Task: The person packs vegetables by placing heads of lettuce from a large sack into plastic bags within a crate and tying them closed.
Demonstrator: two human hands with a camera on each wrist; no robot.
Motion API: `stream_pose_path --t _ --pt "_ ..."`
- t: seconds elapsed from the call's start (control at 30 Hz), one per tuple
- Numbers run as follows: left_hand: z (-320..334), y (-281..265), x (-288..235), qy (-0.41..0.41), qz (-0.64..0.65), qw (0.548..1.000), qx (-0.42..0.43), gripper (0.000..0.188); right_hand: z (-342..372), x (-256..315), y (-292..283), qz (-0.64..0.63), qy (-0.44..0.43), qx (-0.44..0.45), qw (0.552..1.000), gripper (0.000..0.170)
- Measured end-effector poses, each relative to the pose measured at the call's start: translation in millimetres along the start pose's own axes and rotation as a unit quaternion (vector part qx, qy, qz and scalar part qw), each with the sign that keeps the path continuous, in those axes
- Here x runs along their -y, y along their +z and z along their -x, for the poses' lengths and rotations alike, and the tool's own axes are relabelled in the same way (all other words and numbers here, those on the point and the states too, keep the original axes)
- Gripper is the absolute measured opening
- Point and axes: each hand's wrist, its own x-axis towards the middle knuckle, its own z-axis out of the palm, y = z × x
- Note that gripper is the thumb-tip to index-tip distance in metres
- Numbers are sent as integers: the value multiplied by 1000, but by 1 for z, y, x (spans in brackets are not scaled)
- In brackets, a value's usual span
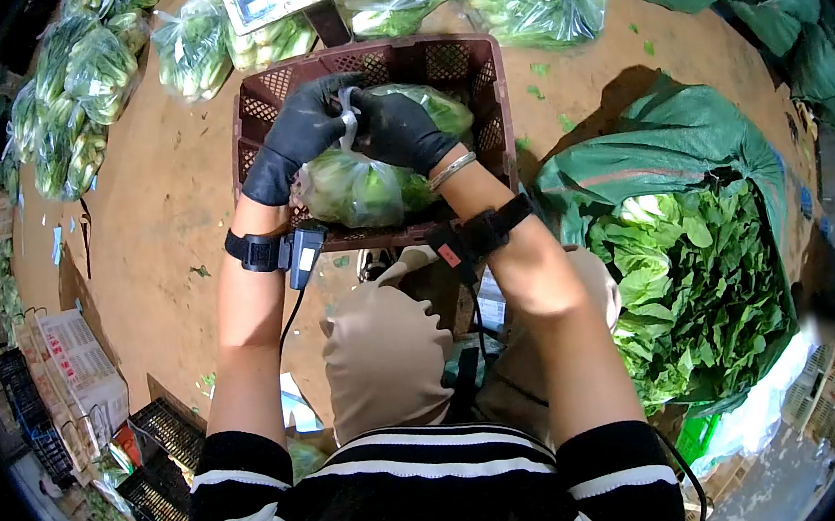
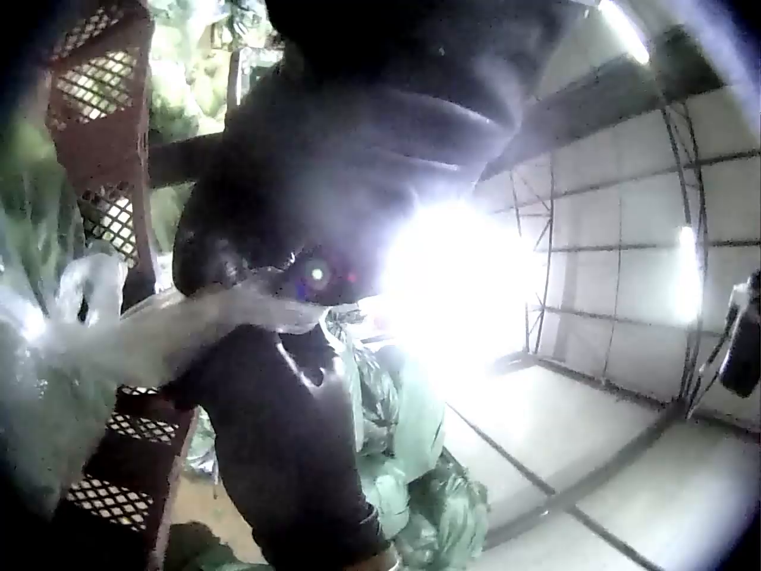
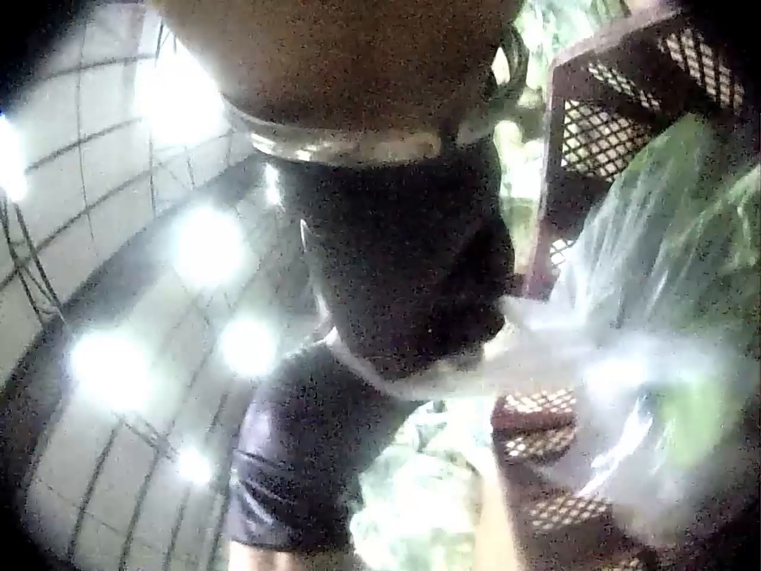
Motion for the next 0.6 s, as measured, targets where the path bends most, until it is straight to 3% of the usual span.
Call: stream_pose_path --t 0.07,0.1,0.13,0.17,0.2,0.23,0.27,0.3,0.33,0.37,0.4,0.43,0.47,0.5,0.57,0.6 --pt "4 -13 20 13 -143 989 -34 43 8 -15 0 -62 -2 62 996 33" --pt "8 -17 36 2 -197 979 -45 42 12 -22 -4 -28 62 92 993 24" --pt "4 -23 70 -45 -177 982 -56 38 11 -28 -12 -142 145 104 974 21" --pt "9 -23 118 -98 -157 981 -65 35 16 -33 -19 -256 229 117 932 18" --pt "23 -19 152 -159 -219 961 -56 27 28 -42 -20 -378 270 46 885 17" --pt "21 -14 176 -209 -281 935 -53 20 42 -61 -17 -363 352 73 860 18" --pt "29 2 183 -157 -267 940 -141 18 52 -66 -4 -436 345 41 830 19" --pt "30 15 195 -224 -229 933 -166 19 66 -66 5 -505 344 12 791 21" --pt "32 19 195 -249 -228 931 -141 19 76 -64 2 -592 406 44 694 25" --pt "33 23 196 -273 -227 928 -116 20 80 -66 0 -590 416 41 691 25" --pt "33 27 196 -276 -224 929 -107 20 80 -69 -1 -581 439 94 679 28" --pt "30 28 186 -139 -260 940 -174 22 77 -68 -3 -571 457 146 665 32" --pt "27 28 176 0 -290 927 -237 25 62 -32 -20 -415 304 197 835 26" --pt "19 28 169 -2 -289 928 -235 25 50 -22 -17 -416 307 198 833 26" --pt "-8 31 159 64 -237 937 -248 32 25 -10 -4 -200 388 368 821 20" --pt "-19 32 154 64 -235 937 -250 32 29 2 1 -166 317 335 872 19"
